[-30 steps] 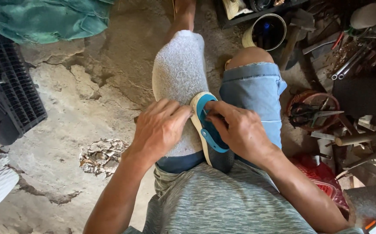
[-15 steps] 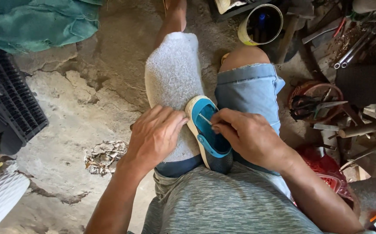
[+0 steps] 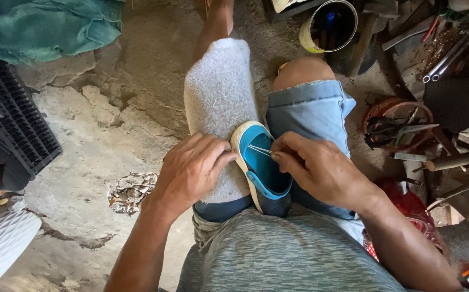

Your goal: Hand-stitching the sole of a blue shoe to its upper using a specialized hook needle and white thread.

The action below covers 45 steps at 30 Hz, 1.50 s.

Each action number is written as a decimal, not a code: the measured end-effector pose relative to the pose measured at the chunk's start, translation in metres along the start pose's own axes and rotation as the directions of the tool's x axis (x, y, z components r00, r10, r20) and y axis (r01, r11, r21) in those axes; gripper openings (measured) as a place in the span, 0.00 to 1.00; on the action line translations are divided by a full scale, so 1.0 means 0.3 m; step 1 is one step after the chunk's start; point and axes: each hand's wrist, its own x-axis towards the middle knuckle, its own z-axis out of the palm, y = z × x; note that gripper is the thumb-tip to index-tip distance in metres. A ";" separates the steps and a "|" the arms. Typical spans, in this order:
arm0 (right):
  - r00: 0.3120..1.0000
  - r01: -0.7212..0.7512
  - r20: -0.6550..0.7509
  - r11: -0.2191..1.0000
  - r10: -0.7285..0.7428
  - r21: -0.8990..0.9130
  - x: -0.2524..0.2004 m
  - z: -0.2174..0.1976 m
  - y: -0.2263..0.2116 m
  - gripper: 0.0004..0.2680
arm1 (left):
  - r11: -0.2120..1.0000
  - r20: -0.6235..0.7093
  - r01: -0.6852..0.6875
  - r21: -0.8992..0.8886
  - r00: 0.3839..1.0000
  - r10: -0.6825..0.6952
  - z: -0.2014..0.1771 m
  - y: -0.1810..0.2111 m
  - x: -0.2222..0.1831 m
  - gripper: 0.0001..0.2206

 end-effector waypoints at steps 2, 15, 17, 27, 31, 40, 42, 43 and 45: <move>1.000 -0.012 -0.001 0.999 0.012 0.052 0.004 0.005 0.010 0.04 | 1.000 0.025 -0.006 0.006 1.000 0.006 0.003 -0.013 -0.007 0.11; 0.988 0.047 -0.150 0.986 -0.023 0.160 0.016 0.031 -0.009 0.15 | 0.923 -0.404 0.224 0.314 0.911 -0.084 0.050 -0.144 -0.213 0.32; 0.984 0.073 -0.173 0.983 -0.043 0.171 0.017 0.023 -0.015 0.14 | 0.921 -0.390 0.291 0.260 0.904 -0.175 -0.017 -0.256 -0.344 0.29; 0.918 0.345 -0.097 0.896 -0.384 -0.280 -0.032 0.115 0.071 0.12 | 0.975 -0.285 0.194 -0.112 0.933 -0.219 0.070 0.087 -0.035 0.45; 0.916 0.296 -0.115 0.840 -0.385 -0.455 -0.198 0.052 0.319 0.15 | 0.902 -0.048 0.422 -0.089 0.903 -0.427 0.040 0.112 0.017 0.50; 0.860 0.086 -0.401 0.863 -0.317 -0.498 -0.275 -0.074 0.320 0.18 | 0.948 -0.154 0.299 -0.112 0.937 -0.314 0.042 0.067 -0.026 0.48; 0.815 0.191 -0.384 0.827 -0.434 -0.529 -0.219 -0.010 0.243 0.16 | 0.943 -0.253 0.203 -0.264 0.929 -0.271 0.057 0.036 -0.083 0.39; 0.813 0.191 -0.389 0.829 -0.434 -0.526 -0.179 0.009 0.172 0.16 | 0.945 -0.251 0.202 -0.259 0.930 -0.268 0.064 0.032 -0.104 0.39; 0.783 0.369 -0.303 0.798 -0.544 -0.477 -0.100 0.041 0.027 0.16 | 0.984 -0.407 0.029 -0.177 0.908 -0.100 0.079 0.024 -0.144 0.09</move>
